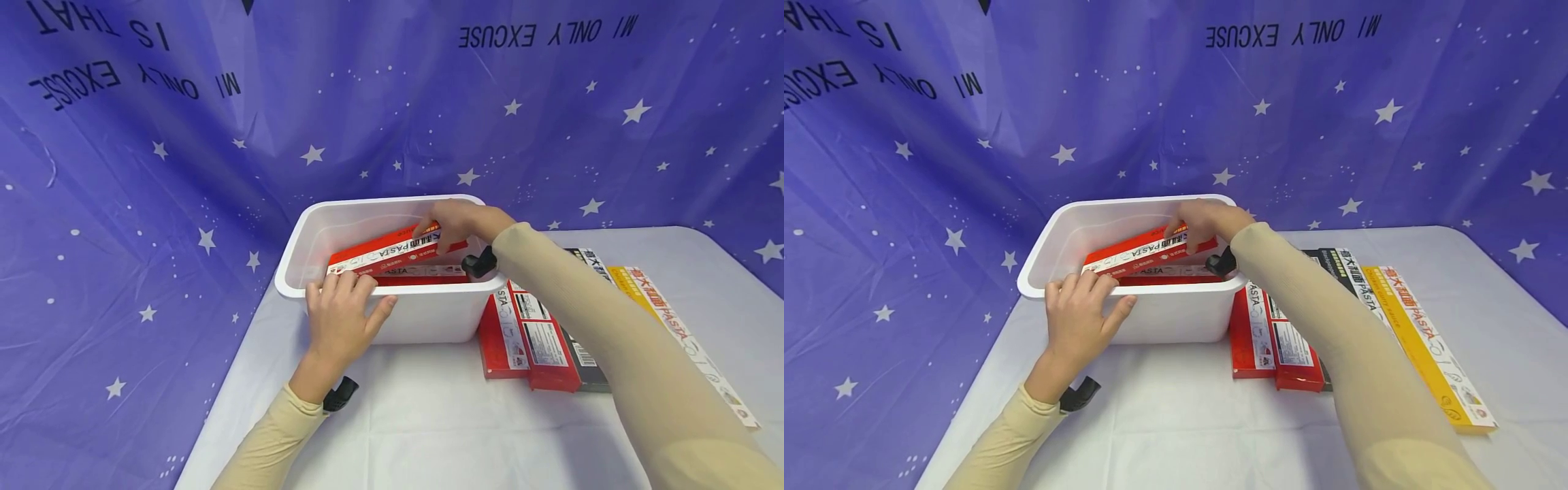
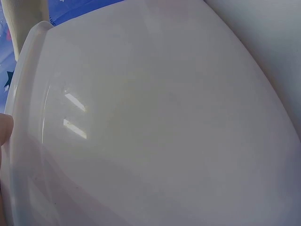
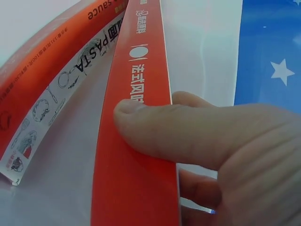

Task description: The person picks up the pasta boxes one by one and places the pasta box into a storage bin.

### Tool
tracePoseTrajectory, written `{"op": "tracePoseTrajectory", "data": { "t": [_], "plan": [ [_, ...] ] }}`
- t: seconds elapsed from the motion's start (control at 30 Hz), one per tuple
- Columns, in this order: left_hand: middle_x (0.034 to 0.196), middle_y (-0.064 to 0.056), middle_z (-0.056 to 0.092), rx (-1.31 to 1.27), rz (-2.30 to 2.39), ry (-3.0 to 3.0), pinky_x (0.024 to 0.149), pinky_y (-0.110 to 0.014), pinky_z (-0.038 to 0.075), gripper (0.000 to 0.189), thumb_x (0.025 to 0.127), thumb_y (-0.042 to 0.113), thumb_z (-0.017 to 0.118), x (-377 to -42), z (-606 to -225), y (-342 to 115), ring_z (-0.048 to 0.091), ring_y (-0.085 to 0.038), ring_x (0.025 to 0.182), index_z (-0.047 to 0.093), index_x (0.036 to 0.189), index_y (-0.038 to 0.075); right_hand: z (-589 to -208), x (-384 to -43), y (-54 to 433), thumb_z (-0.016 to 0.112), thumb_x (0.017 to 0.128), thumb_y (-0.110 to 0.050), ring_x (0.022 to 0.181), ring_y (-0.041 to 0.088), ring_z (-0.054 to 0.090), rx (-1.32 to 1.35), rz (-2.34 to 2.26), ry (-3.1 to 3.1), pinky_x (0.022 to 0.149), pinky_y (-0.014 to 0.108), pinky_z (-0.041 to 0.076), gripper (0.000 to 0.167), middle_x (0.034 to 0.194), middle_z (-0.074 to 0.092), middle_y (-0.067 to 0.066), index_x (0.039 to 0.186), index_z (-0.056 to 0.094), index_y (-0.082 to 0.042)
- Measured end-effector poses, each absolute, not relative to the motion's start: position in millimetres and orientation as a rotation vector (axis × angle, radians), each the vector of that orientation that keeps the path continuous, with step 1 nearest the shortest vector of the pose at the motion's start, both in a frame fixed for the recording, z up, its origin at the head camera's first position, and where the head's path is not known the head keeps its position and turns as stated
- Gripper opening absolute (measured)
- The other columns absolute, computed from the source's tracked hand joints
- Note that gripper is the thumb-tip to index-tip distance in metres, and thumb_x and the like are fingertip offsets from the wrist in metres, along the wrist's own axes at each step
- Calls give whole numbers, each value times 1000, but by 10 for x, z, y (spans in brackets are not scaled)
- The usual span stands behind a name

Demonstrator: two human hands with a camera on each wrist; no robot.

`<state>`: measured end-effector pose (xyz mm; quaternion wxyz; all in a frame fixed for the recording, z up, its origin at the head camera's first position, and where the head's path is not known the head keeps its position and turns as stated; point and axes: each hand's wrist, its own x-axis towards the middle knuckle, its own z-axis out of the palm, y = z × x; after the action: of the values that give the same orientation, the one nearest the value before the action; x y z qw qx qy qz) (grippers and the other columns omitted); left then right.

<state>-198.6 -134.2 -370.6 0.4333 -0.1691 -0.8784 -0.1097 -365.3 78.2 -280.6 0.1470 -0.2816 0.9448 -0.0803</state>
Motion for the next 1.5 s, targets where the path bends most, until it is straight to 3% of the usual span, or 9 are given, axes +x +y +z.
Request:
{"op": "tracePoseTrajectory", "data": {
  "t": [0.13,0.3,0.4,0.73,0.9,1.17,1.4,1.5],
  "plan": [
    [85,-10,66,-425,-276,-2187,74,-51,35,66,102,68,28,-1987,-3707,-1339,59,-34,81,61,86,13,-2805,-3633,772,81,79,-3,111,27,60,-821,-185,2734,86,36,58,58,135,66,9,133,69,-24],
    [81,-10,64,-428,-261,-2184,73,-50,35,66,103,67,28,-1988,-3709,-1328,58,-33,79,63,87,13,-2803,-3634,771,74,80,5,122,30,59,-864,-162,2786,108,46,49,57,135,67,13,133,69,-15],
    [78,-10,62,-429,-252,-2183,72,-50,35,66,102,67,30,-1990,-3709,-1324,57,-34,77,64,88,12,-2808,-3641,772,70,80,8,128,32,56,-874,-150,2808,115,46,43,58,139,65,14,134,67,-12],
    [76,-10,60,-445,-260,-2184,72,-50,35,64,102,66,32,-1990,-3707,-1293,56,-35,76,64,87,12,-2816,-3614,811,68,84,7,132,33,54,-851,-145,2831,115,47,43,56,141,63,13,136,66,-13],
    [77,-11,60,-440,-261,-2182,72,-50,35,64,102,66,32,-1987,-3716,-1293,56,-35,76,64,88,12,-2704,-3534,851,71,88,-2,136,34,53,-874,-121,2838,116,50,41,52,142,62,15,138,64,-13],
    [77,-12,60,-438,-273,-2172,72,-50,34,63,102,65,34,-1997,-3701,-1307,56,-35,77,64,88,11,-2419,-3378,1175,73,91,-14,127,37,58,-941,-78,2904,106,55,47,49,137,63,21,139,63,-11],
    [77,-12,60,-438,-271,-2177,72,-50,34,61,102,64,37,-1993,-3705,-1330,56,-36,77,64,89,11,-2525,-3167,1774,71,92,-15,110,39,63,-941,-31,3043,86,57,55,45,123,66,23,136,65,-12],
    [77,-12,60,-433,-269,-2171,72,-49,34,60,102,63,38,-1990,-3711,-1343,56,-36,77,64,88,11,-2611,-3069,2066,70,92,-13,109,41,64,-949,-37,3089,82,58,55,42,121,68,22,134,67,-12]
  ]
}}
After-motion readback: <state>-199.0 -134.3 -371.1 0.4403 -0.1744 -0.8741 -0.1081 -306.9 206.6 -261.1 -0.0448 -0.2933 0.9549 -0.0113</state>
